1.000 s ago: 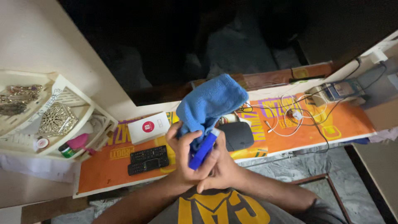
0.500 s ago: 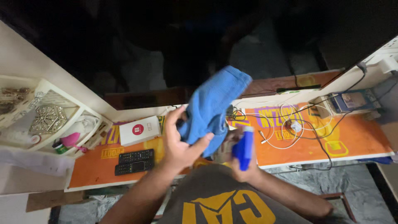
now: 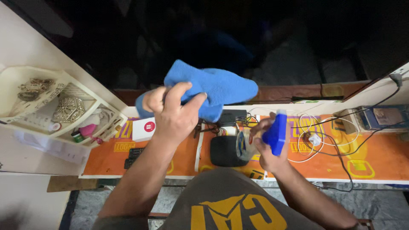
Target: The person wipes a television screen with a cloth after spraying it, then wipes a small electronic device on a desk.
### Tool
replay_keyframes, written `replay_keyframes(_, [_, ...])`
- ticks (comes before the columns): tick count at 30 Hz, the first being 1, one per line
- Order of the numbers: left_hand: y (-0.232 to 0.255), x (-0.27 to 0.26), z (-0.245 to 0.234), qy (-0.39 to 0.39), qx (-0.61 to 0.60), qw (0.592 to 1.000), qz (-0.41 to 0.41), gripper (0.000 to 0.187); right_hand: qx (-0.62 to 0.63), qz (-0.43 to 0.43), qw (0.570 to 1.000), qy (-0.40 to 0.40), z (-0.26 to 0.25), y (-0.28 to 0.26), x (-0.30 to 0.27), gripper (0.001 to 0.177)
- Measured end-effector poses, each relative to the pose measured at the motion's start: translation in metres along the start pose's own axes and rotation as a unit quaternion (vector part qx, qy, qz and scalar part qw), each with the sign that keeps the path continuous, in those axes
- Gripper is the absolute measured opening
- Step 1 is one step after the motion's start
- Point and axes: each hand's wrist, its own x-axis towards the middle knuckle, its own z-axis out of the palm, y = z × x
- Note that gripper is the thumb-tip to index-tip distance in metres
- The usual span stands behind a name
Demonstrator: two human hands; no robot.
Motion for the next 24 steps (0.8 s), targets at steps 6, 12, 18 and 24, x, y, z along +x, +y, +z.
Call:
replay_keyframes(6, [-0.005, -0.023, 0.032, -0.025, -0.026, 0.997, -0.075, 0.014, -0.073, -0.046, 0.996, -0.021, 0.001, -0.025, 0.057, 0.072])
replay_keyframes(12, [-0.015, -0.032, 0.067, 0.022, -0.182, 0.978, -0.097, 0.015, -0.017, -0.005, 1.000, -0.007, 0.004, -0.033, 0.077, 0.076])
replay_keyframes(18, [-0.010, -0.034, 0.091, -0.052, -0.133, 0.990, 0.013, 0.028, 0.035, -0.017, 0.999, 0.008, -0.003, -0.015, 0.065, 0.075])
replay_keyframes(24, [-0.021, -0.037, 0.104, -0.083, 0.016, 0.992, 0.098, 0.041, 0.040, -0.001, 0.999, 0.034, -0.019, -0.004, 0.055, 0.074])
